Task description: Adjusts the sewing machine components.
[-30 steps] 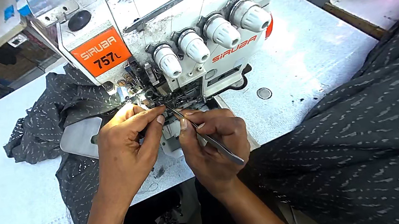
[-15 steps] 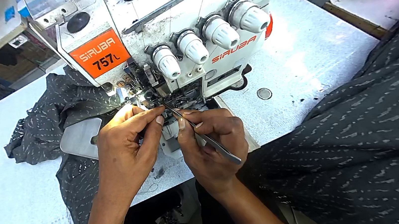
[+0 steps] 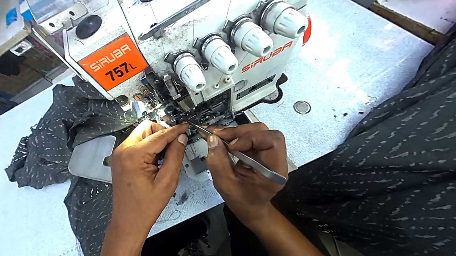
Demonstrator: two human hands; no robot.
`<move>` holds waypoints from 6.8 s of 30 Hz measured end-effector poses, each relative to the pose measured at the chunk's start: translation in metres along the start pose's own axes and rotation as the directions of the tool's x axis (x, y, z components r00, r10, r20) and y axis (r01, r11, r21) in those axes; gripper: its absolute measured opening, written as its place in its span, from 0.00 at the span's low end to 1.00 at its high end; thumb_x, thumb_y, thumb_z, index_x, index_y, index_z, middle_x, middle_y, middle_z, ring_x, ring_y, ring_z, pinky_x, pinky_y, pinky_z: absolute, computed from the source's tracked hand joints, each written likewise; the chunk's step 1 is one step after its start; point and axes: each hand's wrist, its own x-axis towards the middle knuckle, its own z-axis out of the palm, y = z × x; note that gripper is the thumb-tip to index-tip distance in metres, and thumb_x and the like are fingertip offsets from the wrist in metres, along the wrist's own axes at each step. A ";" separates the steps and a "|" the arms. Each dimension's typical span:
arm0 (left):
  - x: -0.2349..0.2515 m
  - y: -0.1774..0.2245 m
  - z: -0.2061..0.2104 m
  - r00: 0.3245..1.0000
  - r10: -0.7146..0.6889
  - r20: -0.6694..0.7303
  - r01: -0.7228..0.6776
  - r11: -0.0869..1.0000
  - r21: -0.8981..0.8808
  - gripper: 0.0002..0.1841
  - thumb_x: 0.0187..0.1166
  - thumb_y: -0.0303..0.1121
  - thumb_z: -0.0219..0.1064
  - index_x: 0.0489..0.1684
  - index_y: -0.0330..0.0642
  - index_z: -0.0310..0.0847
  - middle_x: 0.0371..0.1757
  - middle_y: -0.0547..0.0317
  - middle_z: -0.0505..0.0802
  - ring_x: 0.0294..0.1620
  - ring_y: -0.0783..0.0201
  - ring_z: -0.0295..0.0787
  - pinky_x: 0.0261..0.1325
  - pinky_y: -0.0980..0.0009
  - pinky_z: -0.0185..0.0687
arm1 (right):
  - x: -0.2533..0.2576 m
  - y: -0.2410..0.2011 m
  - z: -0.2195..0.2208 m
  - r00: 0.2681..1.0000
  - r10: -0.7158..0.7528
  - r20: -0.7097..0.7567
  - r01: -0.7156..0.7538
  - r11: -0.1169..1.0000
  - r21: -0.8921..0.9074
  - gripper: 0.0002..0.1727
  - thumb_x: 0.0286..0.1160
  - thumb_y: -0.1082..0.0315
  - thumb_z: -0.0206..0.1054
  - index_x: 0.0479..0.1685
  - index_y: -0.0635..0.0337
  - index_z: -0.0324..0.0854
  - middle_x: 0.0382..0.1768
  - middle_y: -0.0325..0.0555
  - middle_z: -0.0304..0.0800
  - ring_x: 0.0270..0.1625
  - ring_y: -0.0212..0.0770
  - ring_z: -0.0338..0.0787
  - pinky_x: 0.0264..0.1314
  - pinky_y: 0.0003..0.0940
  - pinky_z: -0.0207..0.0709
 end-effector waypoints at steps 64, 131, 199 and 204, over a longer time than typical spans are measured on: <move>0.002 0.005 0.003 0.998 -0.055 -0.013 0.056 0.996 0.070 0.13 0.82 0.39 0.64 0.52 0.51 0.96 0.32 0.74 0.82 0.26 0.81 0.75 0.24 0.84 0.69 | 0.002 0.001 0.002 0.999 0.054 0.001 -0.054 0.998 0.032 0.12 0.66 0.79 0.74 0.41 0.59 0.76 0.41 0.44 0.90 0.45 0.36 0.95 0.44 0.26 0.93; -0.051 0.053 0.039 0.964 0.052 0.260 -0.096 0.982 0.160 0.15 0.84 0.31 0.53 0.47 0.49 0.91 0.30 0.67 0.90 0.20 0.73 0.79 0.19 0.72 0.75 | 0.024 -0.044 -0.102 0.932 0.335 0.140 -0.353 0.926 0.136 0.11 0.89 0.61 0.57 0.47 0.46 0.87 0.34 0.28 0.85 0.23 0.21 0.78 0.21 0.15 0.74; 0.057 -0.080 -0.063 0.949 0.267 0.166 -0.297 0.936 0.189 0.16 0.88 0.40 0.57 0.61 0.50 0.91 0.69 0.56 0.88 0.68 0.57 0.84 0.71 0.56 0.79 | 0.079 0.010 -0.073 0.527 0.456 0.717 0.364 0.642 -0.675 0.14 0.79 0.58 0.57 0.48 0.42 0.90 0.30 0.29 0.92 0.29 0.34 0.89 0.28 0.48 0.82; 0.070 -0.097 -0.060 0.907 0.309 0.287 -0.361 0.921 0.147 0.16 0.87 0.47 0.60 0.61 0.62 0.92 0.53 0.62 0.90 0.54 0.62 0.88 0.55 0.55 0.84 | 0.085 -0.013 -0.090 0.660 0.455 0.598 0.171 0.685 -0.708 0.14 0.82 0.59 0.60 0.55 0.48 0.90 0.23 0.30 0.89 0.19 0.28 0.84 0.20 0.34 0.80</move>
